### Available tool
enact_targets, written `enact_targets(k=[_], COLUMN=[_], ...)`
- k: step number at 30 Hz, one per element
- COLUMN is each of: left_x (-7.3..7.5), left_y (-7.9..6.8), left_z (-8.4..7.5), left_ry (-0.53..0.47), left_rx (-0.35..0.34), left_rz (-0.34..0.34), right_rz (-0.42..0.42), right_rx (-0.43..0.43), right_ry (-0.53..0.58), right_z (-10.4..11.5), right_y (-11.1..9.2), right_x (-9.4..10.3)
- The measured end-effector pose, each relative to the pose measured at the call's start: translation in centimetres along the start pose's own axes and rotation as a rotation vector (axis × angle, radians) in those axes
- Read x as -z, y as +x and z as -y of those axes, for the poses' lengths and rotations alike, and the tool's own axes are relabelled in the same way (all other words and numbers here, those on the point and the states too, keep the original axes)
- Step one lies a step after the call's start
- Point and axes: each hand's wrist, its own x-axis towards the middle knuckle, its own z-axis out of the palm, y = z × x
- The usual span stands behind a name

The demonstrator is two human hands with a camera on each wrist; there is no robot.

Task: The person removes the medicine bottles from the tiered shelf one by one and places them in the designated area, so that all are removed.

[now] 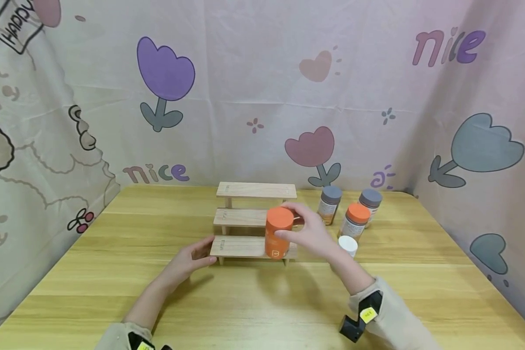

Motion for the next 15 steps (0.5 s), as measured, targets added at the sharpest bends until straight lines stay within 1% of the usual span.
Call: enact_targets(k=[4, 11, 15], left_x=[0.0, 0.0, 0.0], left_y=[0.0, 0.0, 0.0], left_z=[0.1, 0.1, 0.2], left_ry=[-0.007, -0.002, 0.002], left_rx=[-0.007, -0.011, -0.013], left_rz=[0.008, 0.005, 0.006], right_rz=[-0.04, -0.108, -0.149], right_rx=[-0.002, -0.045, -0.05], right_ry=[-0.018, -0.039, -0.056], right_z=[-0.1, -0.1, -0.2], right_y=[-0.5, -1.2, -1.7], right_x=[1.4, 3.9, 5.5])
